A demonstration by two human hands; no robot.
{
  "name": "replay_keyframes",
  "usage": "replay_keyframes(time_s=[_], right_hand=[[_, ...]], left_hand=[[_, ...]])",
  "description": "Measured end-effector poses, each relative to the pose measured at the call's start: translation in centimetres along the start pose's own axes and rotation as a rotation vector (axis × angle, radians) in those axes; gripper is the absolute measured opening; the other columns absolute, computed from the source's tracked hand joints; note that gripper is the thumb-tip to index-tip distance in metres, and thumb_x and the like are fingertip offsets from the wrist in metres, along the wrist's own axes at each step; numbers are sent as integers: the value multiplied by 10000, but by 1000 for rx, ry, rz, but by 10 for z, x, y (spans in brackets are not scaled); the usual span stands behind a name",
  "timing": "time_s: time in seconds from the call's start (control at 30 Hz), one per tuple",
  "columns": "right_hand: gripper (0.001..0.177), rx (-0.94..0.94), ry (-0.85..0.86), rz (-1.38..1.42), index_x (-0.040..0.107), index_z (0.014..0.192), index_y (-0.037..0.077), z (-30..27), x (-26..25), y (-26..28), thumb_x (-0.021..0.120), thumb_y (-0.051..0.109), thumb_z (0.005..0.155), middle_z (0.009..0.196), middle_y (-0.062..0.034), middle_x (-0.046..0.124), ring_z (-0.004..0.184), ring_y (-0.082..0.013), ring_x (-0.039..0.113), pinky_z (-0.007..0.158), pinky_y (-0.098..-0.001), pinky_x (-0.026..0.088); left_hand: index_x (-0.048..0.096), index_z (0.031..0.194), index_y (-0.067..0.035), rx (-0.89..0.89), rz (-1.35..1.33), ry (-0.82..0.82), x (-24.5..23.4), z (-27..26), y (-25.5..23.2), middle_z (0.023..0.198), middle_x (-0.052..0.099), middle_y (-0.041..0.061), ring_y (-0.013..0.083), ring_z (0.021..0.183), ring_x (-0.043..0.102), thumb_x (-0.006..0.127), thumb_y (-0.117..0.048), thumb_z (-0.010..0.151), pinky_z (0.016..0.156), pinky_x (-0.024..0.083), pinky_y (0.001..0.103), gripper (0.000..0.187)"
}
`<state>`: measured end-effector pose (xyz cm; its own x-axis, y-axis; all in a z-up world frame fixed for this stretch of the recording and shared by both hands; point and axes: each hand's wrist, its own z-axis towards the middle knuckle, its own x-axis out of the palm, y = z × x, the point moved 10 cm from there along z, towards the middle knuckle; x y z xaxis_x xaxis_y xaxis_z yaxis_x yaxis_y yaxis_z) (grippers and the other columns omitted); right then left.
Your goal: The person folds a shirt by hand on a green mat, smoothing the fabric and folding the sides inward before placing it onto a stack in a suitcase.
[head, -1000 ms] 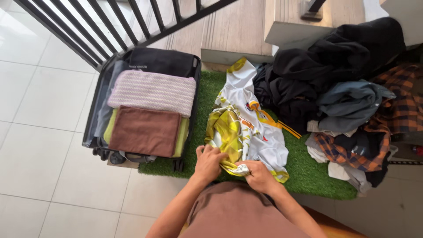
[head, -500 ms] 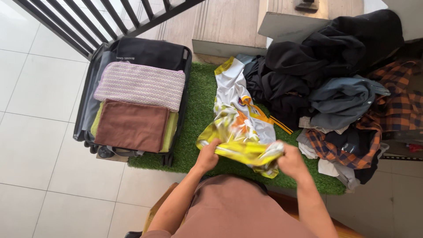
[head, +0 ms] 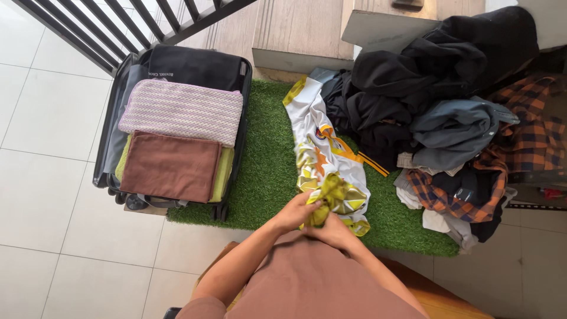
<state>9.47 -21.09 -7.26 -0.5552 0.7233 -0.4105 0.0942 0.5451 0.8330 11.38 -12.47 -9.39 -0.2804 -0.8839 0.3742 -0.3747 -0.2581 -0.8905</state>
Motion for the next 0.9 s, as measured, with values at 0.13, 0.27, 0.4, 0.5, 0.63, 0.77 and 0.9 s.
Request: replay_keyframes(time_s=[0.13,0.27,0.4,0.5,0.63,0.77,0.9], right_hand=[[325,81,-1,103,704,1128,26,10,6,-3,720,217,865,1013,-91,782,938,-182,733,813,-348,581],[333,-3,4,55,686,1159,44,14,3,10,733,210,874,1032,-70,763,953,-171,717,834,-336,565],[333,-73,30,177,677,1231,29,11,8,13,681,176,932,1142,-90,755,1069,-193,696,951,-340,538],[442,-136,45,649,559,1396,17,4,5,17,618,131,973,1335,-101,658,1241,-228,608,1074,-380,462],[554,-159,107,1287,393,1525,20,-15,-2,25,521,117,995,1494,-126,542,1392,-289,501,1167,-464,393],[569,-137,180,1410,379,1525,12,-26,-4,30,516,157,991,1501,-151,531,1390,-315,492,1162,-488,388],[606,-163,226,1179,368,1530,-44,-36,-3,28,558,146,986,1487,-194,522,1377,-328,511,1162,-477,394]], left_hand=[[619,1280,29,105,181,76,4,-16,-29,1137,678,47,117,1036,606,651,-155,1023,924,539,303,317],[620,1309,14,13,60,145,-9,-27,-35,1069,643,15,118,921,564,644,-171,1049,784,500,310,320],[672,1278,-68,217,528,-146,-61,-30,-41,1122,737,78,188,1001,698,652,-176,1017,878,566,333,283],[573,1379,-119,215,784,-349,-109,-34,-29,1247,709,155,292,1102,701,663,-157,998,935,553,401,393],[62,1658,-175,-96,891,-284,-120,-28,18,1369,621,208,358,1174,651,681,-138,854,996,521,449,1015],[-126,1591,-140,247,670,-169,-64,-21,-8,1391,576,245,358,1186,631,794,-278,836,1025,474,424,1198],[9,1674,-183,187,288,-227,-57,-2,-8,1440,626,198,307,1218,683,701,-261,951,1002,548,362,1004]])
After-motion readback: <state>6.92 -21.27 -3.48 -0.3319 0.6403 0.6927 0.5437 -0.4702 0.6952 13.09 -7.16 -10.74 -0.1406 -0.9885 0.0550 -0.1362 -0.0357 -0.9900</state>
